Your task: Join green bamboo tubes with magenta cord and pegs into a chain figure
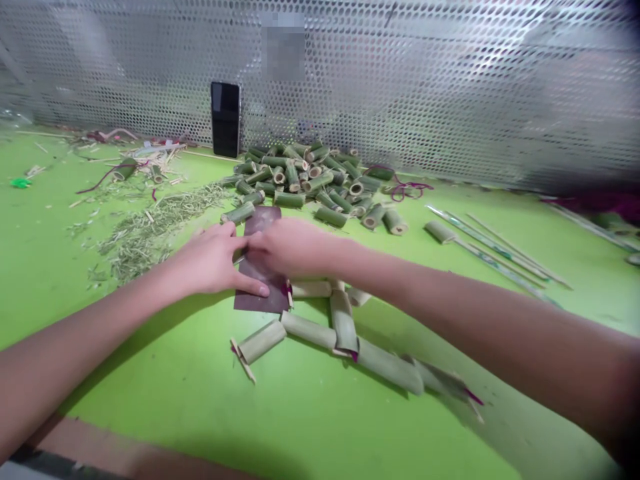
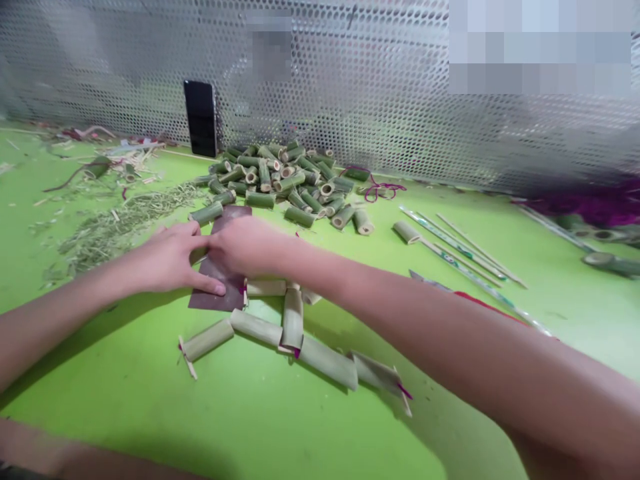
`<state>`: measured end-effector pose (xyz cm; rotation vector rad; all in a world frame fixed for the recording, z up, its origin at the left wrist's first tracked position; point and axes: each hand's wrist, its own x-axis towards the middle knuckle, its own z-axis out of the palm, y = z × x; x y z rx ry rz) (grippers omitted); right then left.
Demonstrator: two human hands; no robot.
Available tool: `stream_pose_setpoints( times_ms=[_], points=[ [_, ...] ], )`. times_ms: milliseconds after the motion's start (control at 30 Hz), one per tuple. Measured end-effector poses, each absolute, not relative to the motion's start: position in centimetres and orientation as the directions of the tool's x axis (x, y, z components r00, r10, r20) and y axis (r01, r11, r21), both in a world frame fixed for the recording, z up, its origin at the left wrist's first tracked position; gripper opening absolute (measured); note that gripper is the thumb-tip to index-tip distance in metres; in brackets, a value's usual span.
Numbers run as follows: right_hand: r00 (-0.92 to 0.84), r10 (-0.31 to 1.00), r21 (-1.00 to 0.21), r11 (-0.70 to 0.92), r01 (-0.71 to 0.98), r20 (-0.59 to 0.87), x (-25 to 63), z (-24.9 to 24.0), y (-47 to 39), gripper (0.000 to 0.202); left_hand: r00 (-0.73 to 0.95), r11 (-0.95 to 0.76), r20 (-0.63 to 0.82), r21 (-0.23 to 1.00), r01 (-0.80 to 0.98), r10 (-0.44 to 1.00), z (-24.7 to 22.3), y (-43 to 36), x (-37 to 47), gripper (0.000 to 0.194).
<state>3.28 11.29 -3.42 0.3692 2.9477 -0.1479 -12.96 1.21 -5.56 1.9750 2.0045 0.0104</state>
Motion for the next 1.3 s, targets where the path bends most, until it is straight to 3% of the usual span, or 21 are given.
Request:
stream_pose_setpoints(
  times_ms=[67,200,333,433,467,567,733,867,1000,1133,1200,1300],
  points=[
    [-0.962,0.114,-0.149,0.977,0.154,-0.249,3.4,-3.4,11.2,0.030,0.014,0.039,-0.221,0.232,0.972,0.975,-5.5,1.2,-12.9,0.109],
    [-0.946,0.267,-0.023,0.961,0.276,-0.184,3.5,-3.4,11.1,0.030,0.013,0.040,-0.218,0.240,0.970,0.976,-5.6,1.1,-12.9,0.112],
    [-0.973,0.094,-0.091,0.989,0.115,-0.213,3.5,-3.6,11.1,0.030,0.017,0.040,-0.218,0.255,0.966,0.976,-5.7,1.2,-12.9,0.115],
    [-0.936,0.281,0.014,0.958,0.285,-0.210,3.5,-3.5,11.2,0.030,0.017,0.036,-0.221,0.237,0.971,0.975,-5.7,1.2,-12.9,0.115],
    [-0.938,0.286,0.012,0.957,0.290,-0.197,3.5,-3.4,11.2,0.031,0.012,0.042,-0.227,0.234,0.971,0.974,-5.7,1.1,-12.9,0.115],
    [-0.962,0.118,-0.106,0.983,0.148,-0.247,3.6,-3.3,11.2,0.031,0.008,0.042,-0.224,0.218,0.975,0.975,-5.7,1.1,-12.8,0.115],
    [-0.953,0.224,-0.056,0.969,0.240,-0.206,3.7,-3.2,11.3,0.030,0.015,0.032,-0.216,0.211,0.977,0.976,-5.6,1.2,-12.8,0.113],
    [-0.963,0.085,-0.153,0.980,0.127,-0.257,3.7,-3.2,11.2,0.031,0.029,0.017,-0.208,0.218,0.976,0.978,-5.6,1.2,-12.9,0.112],
    [-0.948,0.260,-0.057,0.960,0.275,-0.183,2.9,-3.4,10.6,0.033,0.024,0.024,-0.209,0.222,0.975,0.978,-5.6,1.2,-12.9,0.111],
    [-0.961,0.109,-0.103,0.985,0.139,-0.255,3.3,-2.6,10.2,0.030,0.026,0.022,-0.205,0.227,0.974,0.978,-5.7,1.1,-13.0,0.112],
    [-0.933,0.229,-0.087,0.961,0.262,-0.279,5.2,-1.0,11.0,0.033,0.029,0.018,-0.205,0.225,0.974,0.978,-5.9,0.9,-13.1,0.114],
    [-0.844,0.524,-0.052,0.845,0.532,-0.115,9.9,2.7,12.9,0.042,0.031,0.011,-0.175,0.235,0.972,0.984,-5.9,0.6,-13.1,0.117]
  ],
)
